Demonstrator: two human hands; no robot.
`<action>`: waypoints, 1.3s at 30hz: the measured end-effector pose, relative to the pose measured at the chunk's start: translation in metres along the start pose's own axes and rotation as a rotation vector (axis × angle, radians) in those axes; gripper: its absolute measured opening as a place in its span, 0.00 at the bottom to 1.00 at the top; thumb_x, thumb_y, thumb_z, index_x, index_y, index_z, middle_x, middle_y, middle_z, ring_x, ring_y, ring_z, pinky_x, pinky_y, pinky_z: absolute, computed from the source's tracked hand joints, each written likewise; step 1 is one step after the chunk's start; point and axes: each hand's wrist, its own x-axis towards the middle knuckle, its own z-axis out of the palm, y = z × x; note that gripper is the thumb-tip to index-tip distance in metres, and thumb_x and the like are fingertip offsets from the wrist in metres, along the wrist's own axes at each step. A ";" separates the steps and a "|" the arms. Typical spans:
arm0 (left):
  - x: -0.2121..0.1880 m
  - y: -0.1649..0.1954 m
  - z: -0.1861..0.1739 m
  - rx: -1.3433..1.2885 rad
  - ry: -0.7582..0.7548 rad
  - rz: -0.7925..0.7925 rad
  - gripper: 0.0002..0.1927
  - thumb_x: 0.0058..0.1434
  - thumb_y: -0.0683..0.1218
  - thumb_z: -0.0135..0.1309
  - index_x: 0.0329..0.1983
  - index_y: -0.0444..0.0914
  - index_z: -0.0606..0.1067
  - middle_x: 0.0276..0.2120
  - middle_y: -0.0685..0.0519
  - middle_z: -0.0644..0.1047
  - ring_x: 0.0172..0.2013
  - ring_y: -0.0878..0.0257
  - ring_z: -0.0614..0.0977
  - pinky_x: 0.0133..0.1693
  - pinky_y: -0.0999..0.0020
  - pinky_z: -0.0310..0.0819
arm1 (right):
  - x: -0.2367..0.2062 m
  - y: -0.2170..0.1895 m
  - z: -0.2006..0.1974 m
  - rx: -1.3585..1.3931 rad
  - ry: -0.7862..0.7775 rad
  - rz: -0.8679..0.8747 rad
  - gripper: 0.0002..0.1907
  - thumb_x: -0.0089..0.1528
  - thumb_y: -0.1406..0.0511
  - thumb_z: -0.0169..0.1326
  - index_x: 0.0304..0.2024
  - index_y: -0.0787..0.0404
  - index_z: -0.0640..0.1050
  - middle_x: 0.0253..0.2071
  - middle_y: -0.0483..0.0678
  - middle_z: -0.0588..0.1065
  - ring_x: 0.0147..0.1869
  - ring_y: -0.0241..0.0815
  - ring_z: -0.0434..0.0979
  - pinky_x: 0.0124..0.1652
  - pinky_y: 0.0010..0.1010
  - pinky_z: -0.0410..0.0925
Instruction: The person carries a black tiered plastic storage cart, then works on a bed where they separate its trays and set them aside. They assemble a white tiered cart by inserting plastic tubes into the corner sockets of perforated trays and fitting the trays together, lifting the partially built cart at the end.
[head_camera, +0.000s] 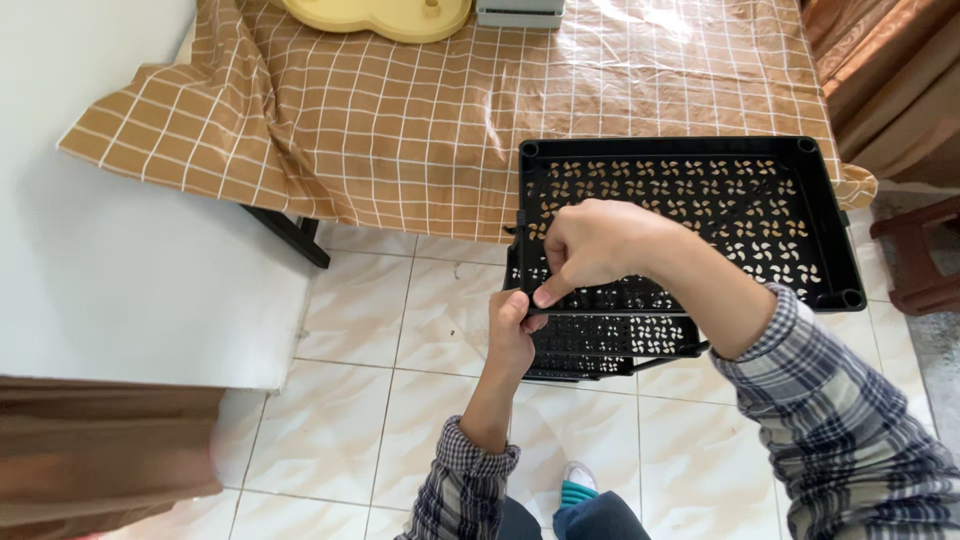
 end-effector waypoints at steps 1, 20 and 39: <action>0.000 0.001 -0.001 -0.013 -0.013 -0.011 0.25 0.63 0.61 0.53 0.22 0.37 0.68 0.19 0.59 0.66 0.20 0.70 0.64 0.23 0.72 0.53 | 0.000 -0.002 0.001 -0.012 0.005 0.005 0.27 0.44 0.42 0.68 0.32 0.54 0.86 0.32 0.49 0.83 0.41 0.48 0.84 0.43 0.39 0.75; -0.004 0.082 -0.005 0.583 0.167 0.189 0.32 0.66 0.61 0.43 0.61 0.33 0.69 0.54 0.48 0.72 0.56 0.57 0.71 0.60 0.58 0.59 | -0.099 0.061 0.071 0.445 1.145 -0.391 0.11 0.62 0.62 0.62 0.43 0.61 0.79 0.44 0.49 0.78 0.51 0.45 0.79 0.53 0.36 0.70; 0.000 0.029 0.151 1.601 -0.537 0.549 0.16 0.58 0.44 0.59 0.49 0.36 0.80 0.58 0.44 0.77 0.63 0.48 0.75 0.60 0.54 0.69 | -0.023 0.134 0.245 1.641 1.440 -0.496 0.07 0.74 0.72 0.48 0.54 0.65 0.68 0.51 0.50 0.75 0.54 0.36 0.74 0.56 0.28 0.69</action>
